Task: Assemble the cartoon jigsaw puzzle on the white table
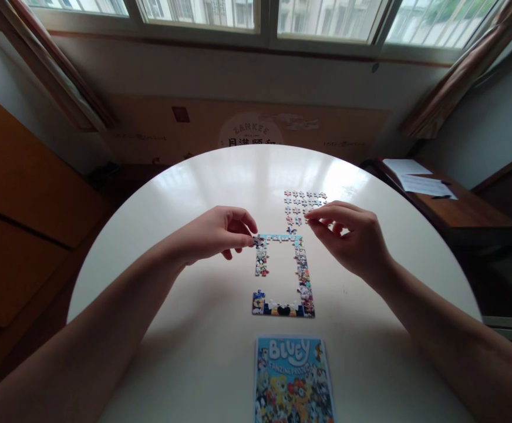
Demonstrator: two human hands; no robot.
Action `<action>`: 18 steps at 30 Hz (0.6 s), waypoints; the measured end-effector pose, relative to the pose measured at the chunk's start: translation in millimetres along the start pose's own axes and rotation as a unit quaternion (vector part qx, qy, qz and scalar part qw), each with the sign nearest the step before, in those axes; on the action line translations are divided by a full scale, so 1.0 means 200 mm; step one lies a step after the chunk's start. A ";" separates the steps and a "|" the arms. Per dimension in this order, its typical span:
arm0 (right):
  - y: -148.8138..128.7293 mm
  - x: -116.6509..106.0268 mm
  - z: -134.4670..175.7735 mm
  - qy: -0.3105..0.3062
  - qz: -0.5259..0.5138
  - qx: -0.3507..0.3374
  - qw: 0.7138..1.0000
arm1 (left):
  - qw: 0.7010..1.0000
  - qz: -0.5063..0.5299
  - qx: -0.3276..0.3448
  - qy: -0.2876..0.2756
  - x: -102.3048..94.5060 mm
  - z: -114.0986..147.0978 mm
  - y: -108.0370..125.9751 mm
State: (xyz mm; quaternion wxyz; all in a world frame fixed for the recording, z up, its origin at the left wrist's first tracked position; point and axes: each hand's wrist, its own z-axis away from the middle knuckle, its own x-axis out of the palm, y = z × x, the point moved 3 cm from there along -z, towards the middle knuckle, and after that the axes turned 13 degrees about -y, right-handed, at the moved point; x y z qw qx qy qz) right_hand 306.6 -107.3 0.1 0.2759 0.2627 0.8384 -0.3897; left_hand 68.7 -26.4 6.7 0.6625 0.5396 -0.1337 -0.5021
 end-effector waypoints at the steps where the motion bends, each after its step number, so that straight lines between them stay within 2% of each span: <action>1: 0.01 -0.01 0.00 0.011 0.000 0.013 1.000 | 1.000 -0.017 -0.005 0.006 -0.01 0.00 0.00; 10: 0.07 -0.01 -0.01 0.042 -0.006 0.069 0.997 | 0.987 -0.142 -0.044 0.064 -0.07 -0.01 -0.06; 15: 0.13 0.00 -0.01 0.055 -0.028 0.101 0.993 | 0.970 -0.213 -0.059 0.105 -0.10 0.00 -0.08; 18: 0.16 0.01 -0.01 0.063 -0.047 0.119 0.990 | 0.964 -0.233 -0.073 0.107 -0.11 -0.01 -0.10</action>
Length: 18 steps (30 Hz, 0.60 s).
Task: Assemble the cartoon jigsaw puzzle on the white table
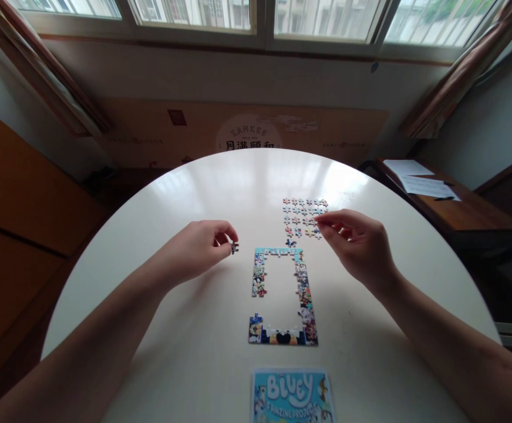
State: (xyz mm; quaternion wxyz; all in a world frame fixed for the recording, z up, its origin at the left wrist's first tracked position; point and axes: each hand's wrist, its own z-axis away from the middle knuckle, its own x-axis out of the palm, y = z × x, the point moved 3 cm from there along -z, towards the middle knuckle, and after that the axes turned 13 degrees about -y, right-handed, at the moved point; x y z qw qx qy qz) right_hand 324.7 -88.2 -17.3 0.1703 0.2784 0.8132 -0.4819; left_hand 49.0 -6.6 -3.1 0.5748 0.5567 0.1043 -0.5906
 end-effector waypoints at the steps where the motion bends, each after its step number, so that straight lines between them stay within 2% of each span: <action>1: 0.00 0.01 0.00 0.000 -0.005 0.003 1.000 | 1.000 -0.004 -0.004 -0.003 0.00 0.00 -0.01; 7: 0.01 0.04 0.01 -0.018 -0.003 0.001 1.000 | 0.999 -0.032 -0.012 -0.009 0.02 -0.01 -0.04; 18: 0.04 0.04 0.01 -0.013 -0.009 0.016 1.000 | 0.997 -0.071 -0.015 -0.017 0.03 -0.02 -0.04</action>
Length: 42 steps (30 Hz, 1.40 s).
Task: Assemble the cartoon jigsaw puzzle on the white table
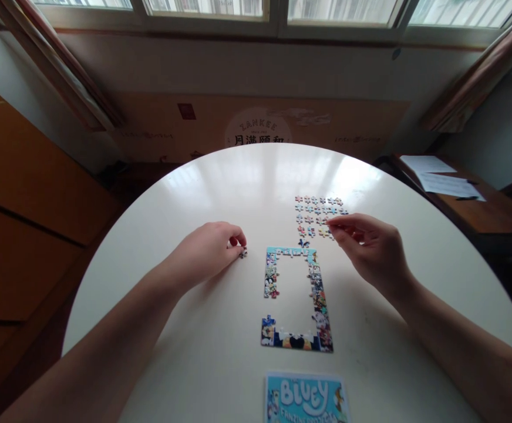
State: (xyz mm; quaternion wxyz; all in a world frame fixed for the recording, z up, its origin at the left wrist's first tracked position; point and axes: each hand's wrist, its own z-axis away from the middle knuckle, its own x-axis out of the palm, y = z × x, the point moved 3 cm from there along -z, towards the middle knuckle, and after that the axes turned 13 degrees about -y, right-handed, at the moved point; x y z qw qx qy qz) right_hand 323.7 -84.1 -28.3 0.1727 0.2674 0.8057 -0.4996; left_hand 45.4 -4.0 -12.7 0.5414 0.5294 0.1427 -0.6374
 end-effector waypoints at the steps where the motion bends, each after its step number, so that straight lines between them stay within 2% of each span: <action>1: 0.00 0.00 0.00 0.000 0.000 0.001 1.000 | 1.000 -0.002 0.000 -0.001 0.00 0.00 0.00; 15: 0.01 0.00 0.01 -0.008 0.003 -0.002 1.000 | 1.000 0.008 -0.006 0.002 0.00 0.00 0.01; 33: 0.02 0.00 0.02 -0.016 0.013 0.012 1.000 | 0.999 -0.001 0.002 0.040 -0.02 0.02 -0.02; 42: 0.03 0.00 0.03 -0.016 0.016 0.009 1.000 | 0.999 -0.022 -0.010 0.032 -0.03 0.04 0.02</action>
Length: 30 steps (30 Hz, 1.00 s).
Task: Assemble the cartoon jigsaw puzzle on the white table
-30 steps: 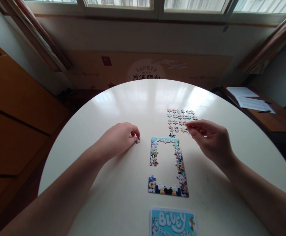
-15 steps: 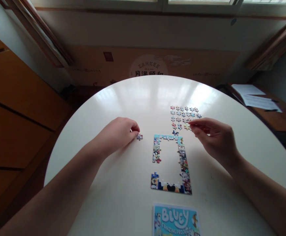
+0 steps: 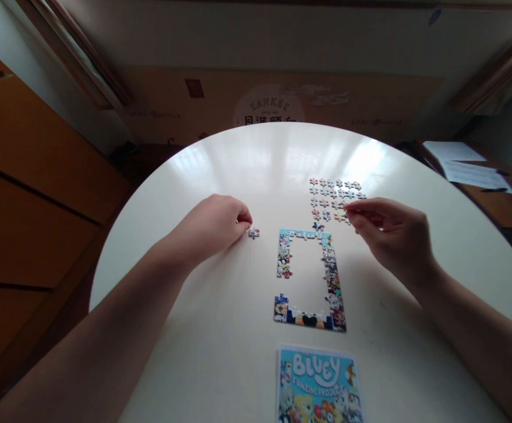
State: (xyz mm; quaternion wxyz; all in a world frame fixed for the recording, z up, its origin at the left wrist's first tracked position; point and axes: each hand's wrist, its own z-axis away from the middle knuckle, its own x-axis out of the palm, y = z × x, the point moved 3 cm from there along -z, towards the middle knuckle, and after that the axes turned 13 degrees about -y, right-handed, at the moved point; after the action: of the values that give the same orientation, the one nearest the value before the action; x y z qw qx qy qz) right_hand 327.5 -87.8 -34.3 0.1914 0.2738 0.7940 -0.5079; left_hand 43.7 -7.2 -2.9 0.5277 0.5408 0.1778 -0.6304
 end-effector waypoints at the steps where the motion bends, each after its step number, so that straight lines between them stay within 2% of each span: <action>1: 0.00 0.00 0.00 0.000 0.002 0.000 1.000 | 1.000 -0.002 0.000 -0.001 0.00 0.00 0.00; 11: -0.01 0.00 0.00 -0.004 0.009 -0.010 1.000 | 1.000 -0.029 -0.009 -0.003 0.00 0.01 0.02; 19: -0.02 -0.01 -0.02 -0.010 0.023 -0.005 1.000 | 0.998 -0.059 0.005 0.020 0.01 0.00 0.01; 26: -0.06 -0.08 -0.06 -0.034 0.073 -0.013 0.997 | 0.993 -0.096 0.047 0.050 0.02 0.02 0.12; 30: -0.06 -0.13 -0.08 -0.078 0.124 -0.011 0.989 | 0.991 -0.091 0.070 0.071 0.02 0.02 0.14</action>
State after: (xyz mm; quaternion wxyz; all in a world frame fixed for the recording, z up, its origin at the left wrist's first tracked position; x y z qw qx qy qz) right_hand 339.3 -84.0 -4.0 0.3171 0.3274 0.7421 -0.4915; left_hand 67.0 -23.3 5.0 0.4151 0.6014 0.2183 -0.6468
